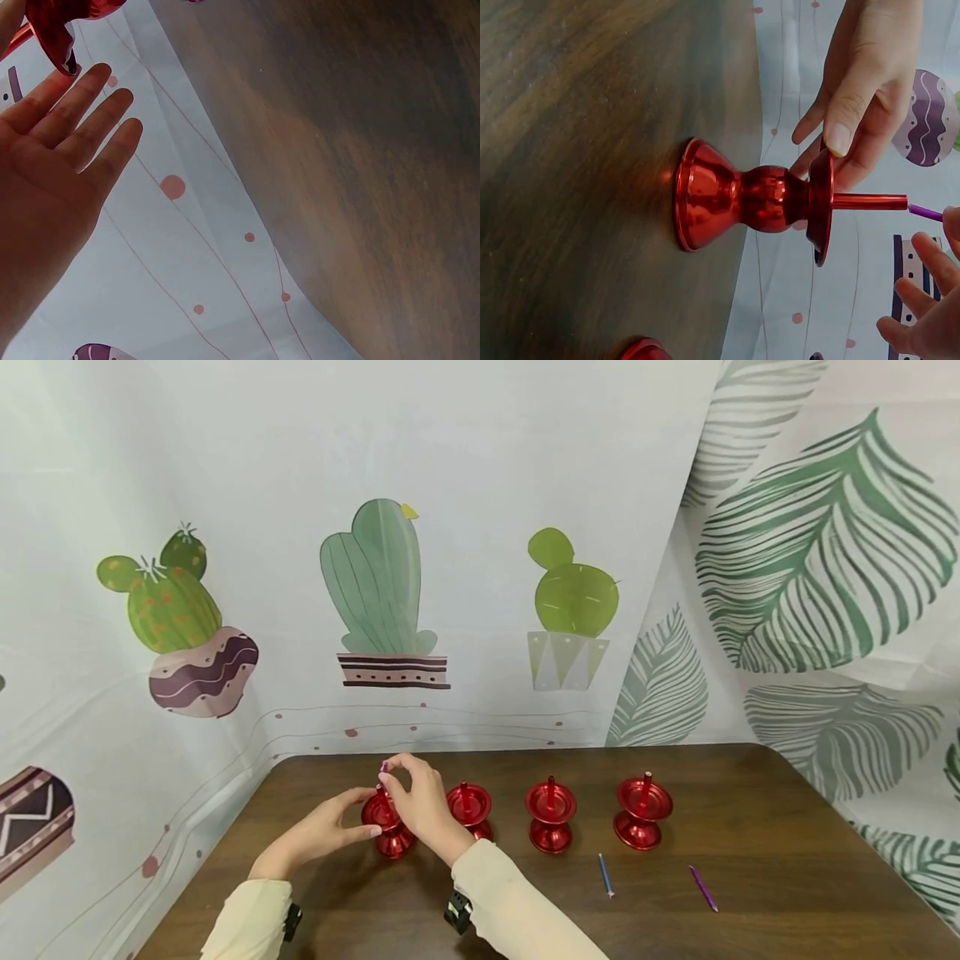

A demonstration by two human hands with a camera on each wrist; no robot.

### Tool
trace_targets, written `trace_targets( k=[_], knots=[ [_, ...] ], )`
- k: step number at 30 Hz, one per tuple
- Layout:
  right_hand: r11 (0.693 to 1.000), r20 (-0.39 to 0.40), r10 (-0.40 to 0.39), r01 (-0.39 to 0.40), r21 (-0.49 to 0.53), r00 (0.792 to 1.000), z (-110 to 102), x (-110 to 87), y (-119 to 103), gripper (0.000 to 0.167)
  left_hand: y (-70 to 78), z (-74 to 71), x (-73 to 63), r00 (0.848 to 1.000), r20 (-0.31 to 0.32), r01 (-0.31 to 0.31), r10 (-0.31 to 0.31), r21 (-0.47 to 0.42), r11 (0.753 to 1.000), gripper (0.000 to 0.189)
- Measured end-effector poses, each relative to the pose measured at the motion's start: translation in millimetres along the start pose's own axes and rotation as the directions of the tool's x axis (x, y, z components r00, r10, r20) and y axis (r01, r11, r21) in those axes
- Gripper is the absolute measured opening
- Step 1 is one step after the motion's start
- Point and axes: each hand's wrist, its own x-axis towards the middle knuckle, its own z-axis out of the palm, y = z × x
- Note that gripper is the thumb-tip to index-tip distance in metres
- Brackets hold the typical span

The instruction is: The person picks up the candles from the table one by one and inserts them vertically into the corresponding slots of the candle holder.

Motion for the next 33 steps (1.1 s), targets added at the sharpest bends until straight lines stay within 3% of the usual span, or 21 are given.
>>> trace_targets(
  k=[12,22,33],
  knots=[
    [0.983,0.033,-0.093,0.097,-0.155,0.995,-0.6,6.1,0.4,0.007,-0.7,-0.8,0.4,1.000,-0.010,0.000,0.000,0.002,1.000,0.066],
    [0.924,0.099,-0.094,0.124,-0.363,0.991,-0.1,9.7,-7.0,0.014,0.4,0.5,0.1,1.000,-0.002,-0.001,0.001,-0.016,1.000,0.065],
    [0.915,0.117,-0.087,0.126,-0.383,0.989,5.8,8.8,-3.6,0.014,-0.7,1.2,-0.2,1.000,-0.003,-0.006,0.006,-0.008,1.000,0.064]
  ],
)
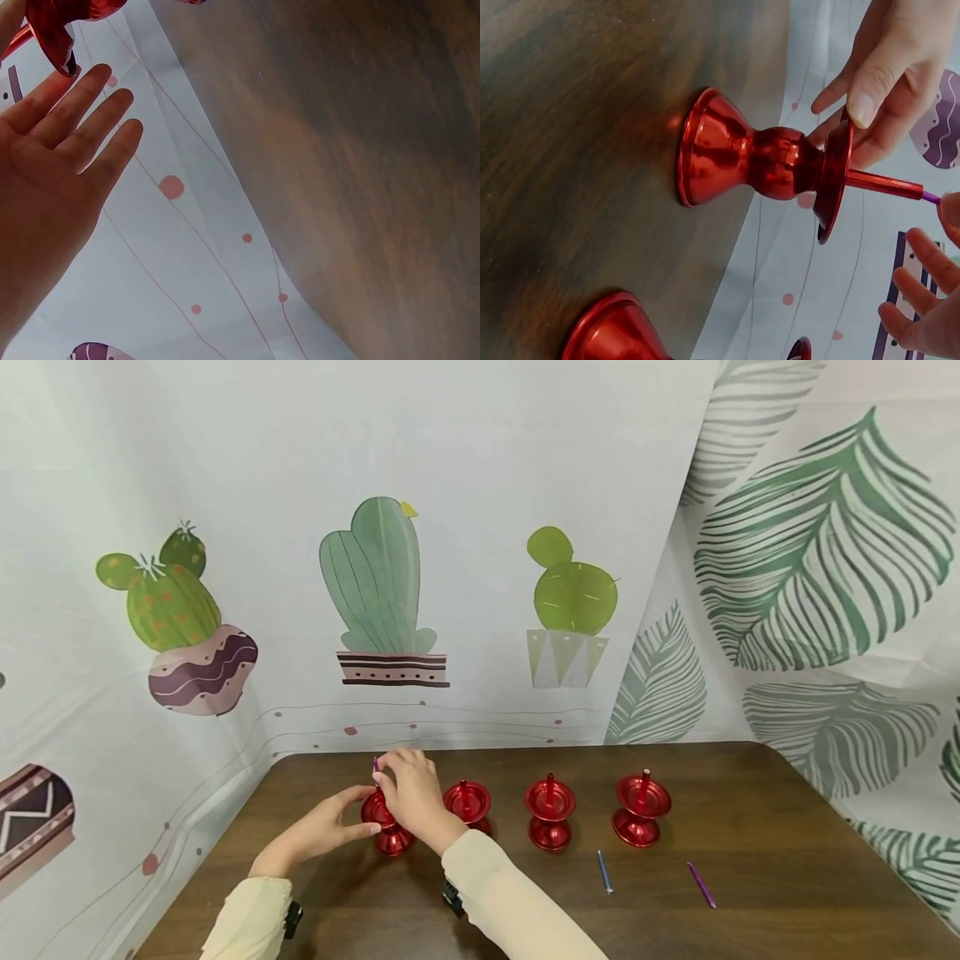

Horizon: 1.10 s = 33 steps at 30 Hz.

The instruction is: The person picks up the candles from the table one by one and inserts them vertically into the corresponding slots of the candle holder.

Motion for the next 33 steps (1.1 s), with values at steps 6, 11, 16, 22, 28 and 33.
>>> trace_targets(
  k=[6,11,16,22,28,33],
  knots=[
    [0.998,0.025,0.015,-0.014,-0.067,1.000,0.8,-6.4,-1.5,0.022,-0.5,1.5,-0.3,1.000,0.002,-0.012,0.012,0.005,1.000,0.065],
    [0.985,0.036,0.021,-0.014,-0.170,0.999,-2.7,-12.3,0.1,0.034,0.6,2.0,-0.7,1.000,0.020,-0.004,0.004,-0.033,0.999,0.066],
    [0.965,0.051,0.005,0.008,-0.262,0.999,-9.2,-16.4,0.9,0.037,1.0,2.9,0.2,0.999,0.032,-0.004,0.007,-0.088,0.996,0.066],
    [0.955,0.092,0.009,0.019,-0.295,0.996,-21.2,-20.2,-6.4,0.043,-0.4,4.8,-1.1,0.999,0.044,0.002,0.005,-0.146,0.989,0.067],
    [0.945,0.112,0.003,0.034,-0.326,0.994,-36.1,-22.4,-10.0,0.046,3.1,6.3,-2.7,1.000,-0.009,0.010,-0.012,-0.155,0.988,0.070],
    [0.944,0.114,-0.014,0.050,-0.327,0.993,-46.4,-26.2,-6.0,0.046,11.4,5.2,-7.0,0.989,-0.148,0.020,-0.028,-0.055,0.998,0.069]
  ],
)
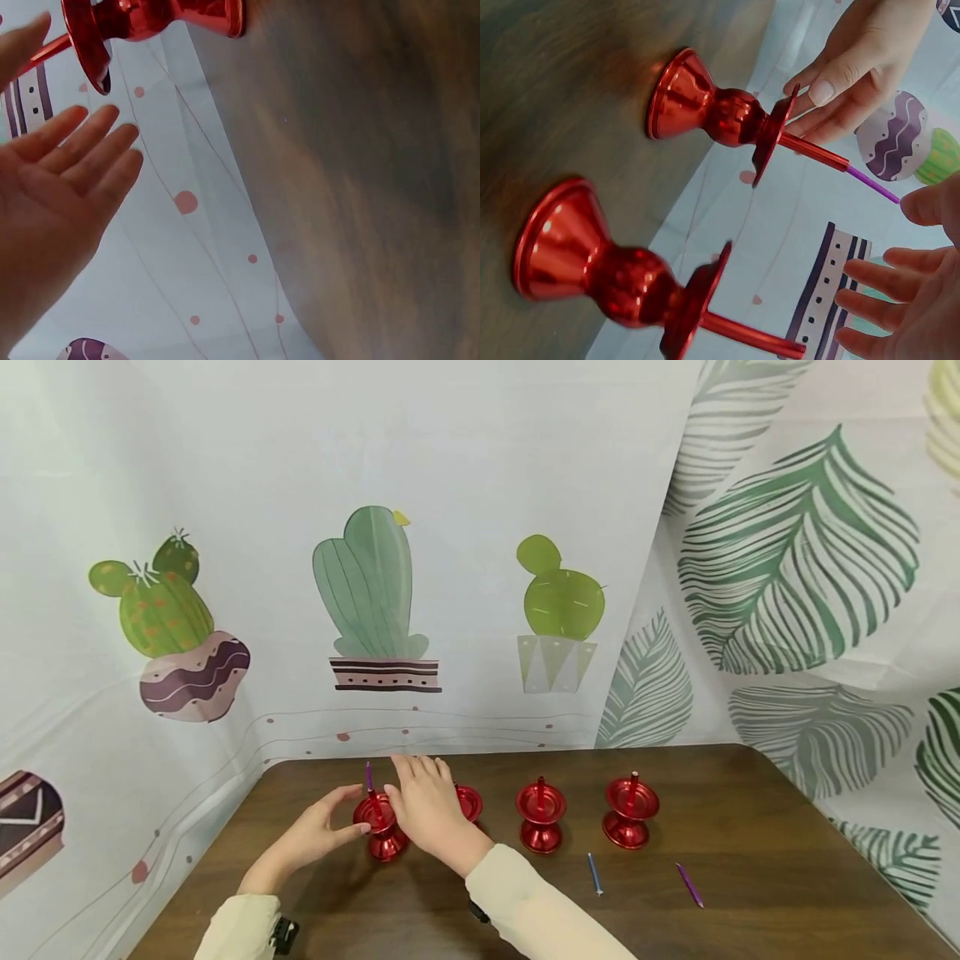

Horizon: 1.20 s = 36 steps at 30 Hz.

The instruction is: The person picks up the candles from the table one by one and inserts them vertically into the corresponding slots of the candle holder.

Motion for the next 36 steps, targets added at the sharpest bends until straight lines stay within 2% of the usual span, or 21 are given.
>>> trace_targets(
  k=[3,6,10,14,19,25,27,30,36],
  knots=[
    [1.000,-0.012,-0.013,0.014,0.023,1.000,-4.1,-3.7,5.1,0.047,4.0,0.4,-3.7,0.996,-0.088,-0.007,0.012,0.059,0.998,0.062],
    [0.998,-0.023,-0.030,0.031,0.048,0.999,-8.4,-7.5,10.0,0.047,7.8,1.6,-7.3,0.984,-0.177,-0.018,0.035,0.095,0.995,0.054],
    [0.997,-0.041,-0.048,0.051,0.060,0.998,-16.5,-12.1,14.7,0.047,13.8,1.0,-10.6,0.954,-0.286,-0.054,0.095,0.148,0.988,0.044],
    [0.995,-0.064,-0.062,0.066,0.068,0.996,-25.8,-17.9,19.7,0.047,24.5,-1.2,-11.5,0.919,-0.365,-0.083,0.151,0.194,0.977,0.036],
    [0.990,-0.101,-0.074,0.085,0.113,0.992,-35.2,-28.4,27.5,0.046,43.9,-2.0,-12.9,0.877,-0.435,-0.128,0.204,0.198,0.972,0.033],
    [0.985,-0.146,-0.073,0.094,0.143,0.987,-43.4,-42.6,38.2,0.048,66.3,3.1,-11.8,0.826,-0.475,-0.243,0.304,0.188,0.952,0.035],
    [0.985,-0.162,-0.069,0.093,0.145,0.984,-45.4,-47.5,42.2,0.049,72.2,6.5,-10.2,0.814,-0.476,-0.278,0.334,0.187,0.942,0.037],
    [0.986,-0.191,-0.059,0.088,0.144,0.980,-47.7,-55.2,48.2,0.051,78.7,12.4,-7.6,0.813,-0.463,-0.304,0.353,0.179,0.936,0.040],
    [0.987,-0.209,-0.027,0.060,0.152,0.978,-50.9,-71.4,58.0,0.052,85.9,24.3,-3.1,0.850,-0.416,-0.298,0.323,0.127,0.946,0.040]
  ],
)
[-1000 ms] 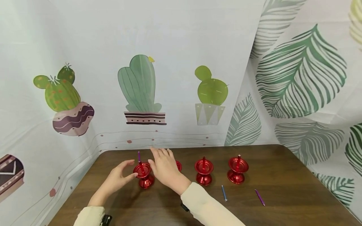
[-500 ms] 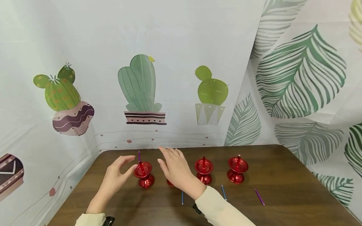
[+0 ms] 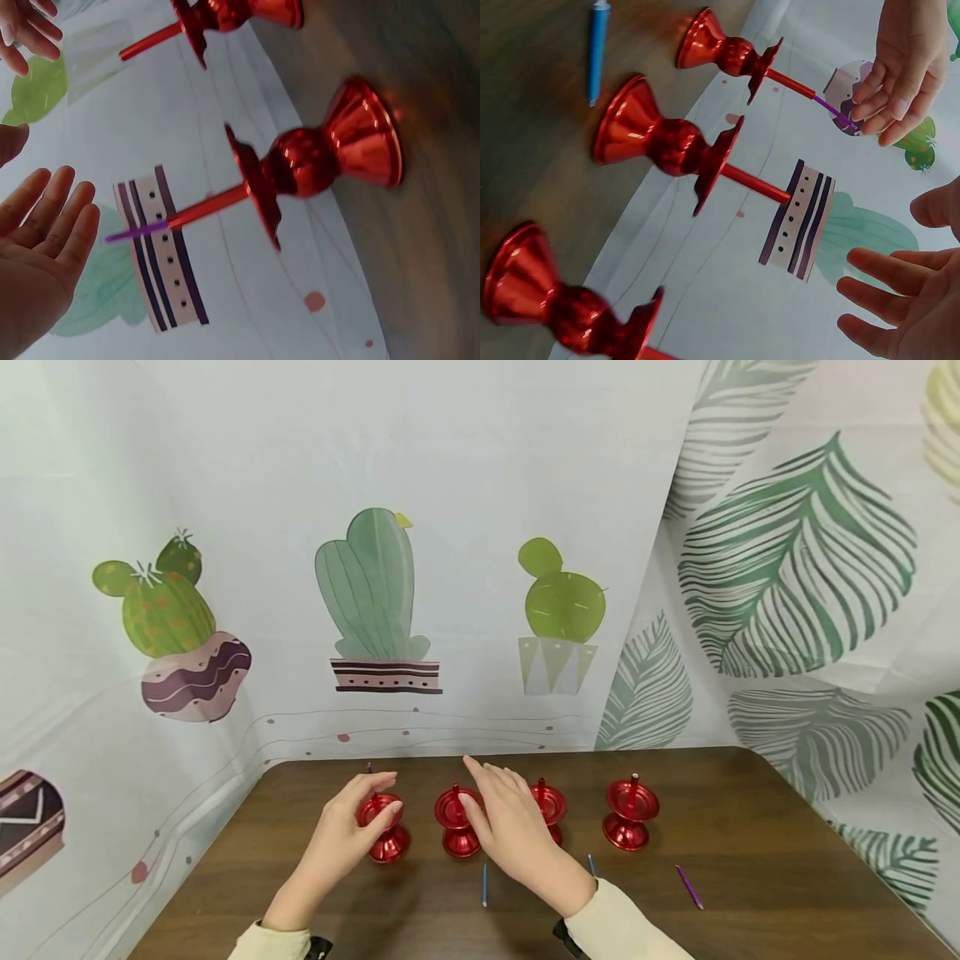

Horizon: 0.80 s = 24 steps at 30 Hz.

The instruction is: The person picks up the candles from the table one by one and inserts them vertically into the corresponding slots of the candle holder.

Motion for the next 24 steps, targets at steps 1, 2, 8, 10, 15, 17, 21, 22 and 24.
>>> trace_targets(
  k=[1,2,8,10,15,17,21,22,24],
  knots=[
    [1.000,0.002,0.008,-0.008,-0.002,1.000,-0.7,-2.7,1.0,0.052,0.4,2.3,-0.3,1.000,0.009,0.005,-0.005,-0.001,1.000,0.040],
    [1.000,0.005,0.015,-0.015,-0.004,1.000,-1.2,-5.5,2.0,0.052,0.9,4.6,-0.7,1.000,0.017,0.008,-0.008,0.004,1.000,0.040],
    [0.999,0.018,0.033,-0.033,-0.008,0.999,-1.2,-18.5,6.9,0.051,2.3,19.5,-0.8,0.994,0.092,0.052,-0.051,-0.004,0.999,0.043],
    [0.999,0.019,0.038,-0.038,-0.007,0.999,-0.7,-21.3,8.4,0.050,2.5,24.6,0.2,0.991,0.116,0.071,-0.068,-0.022,0.997,0.044],
    [0.998,0.045,0.060,-0.059,-0.007,0.997,2.4,-28.3,11.2,0.050,1.9,36.4,3.1,0.987,0.141,0.086,-0.077,-0.062,0.994,0.048],
    [0.998,0.058,0.066,-0.065,-0.012,0.996,4.7,-31.5,11.7,0.050,1.1,41.1,3.5,0.984,0.157,0.099,-0.085,-0.082,0.992,0.048],
    [0.997,0.087,0.080,-0.078,-0.024,0.993,8.1,-37.1,11.7,0.050,-1.1,50.5,3.4,0.970,0.206,0.153,-0.127,-0.115,0.982,0.048],
    [0.996,0.096,0.084,-0.082,-0.029,0.992,8.6,-38.3,11.7,0.050,-1.8,52.6,3.5,0.966,0.220,0.166,-0.136,-0.120,0.979,0.049],
    [0.996,0.111,0.091,-0.088,-0.034,0.990,9.4,-39.9,12.0,0.051,-3.0,56.2,4.5,0.956,0.250,0.191,-0.154,-0.131,0.973,0.050]
  ],
)
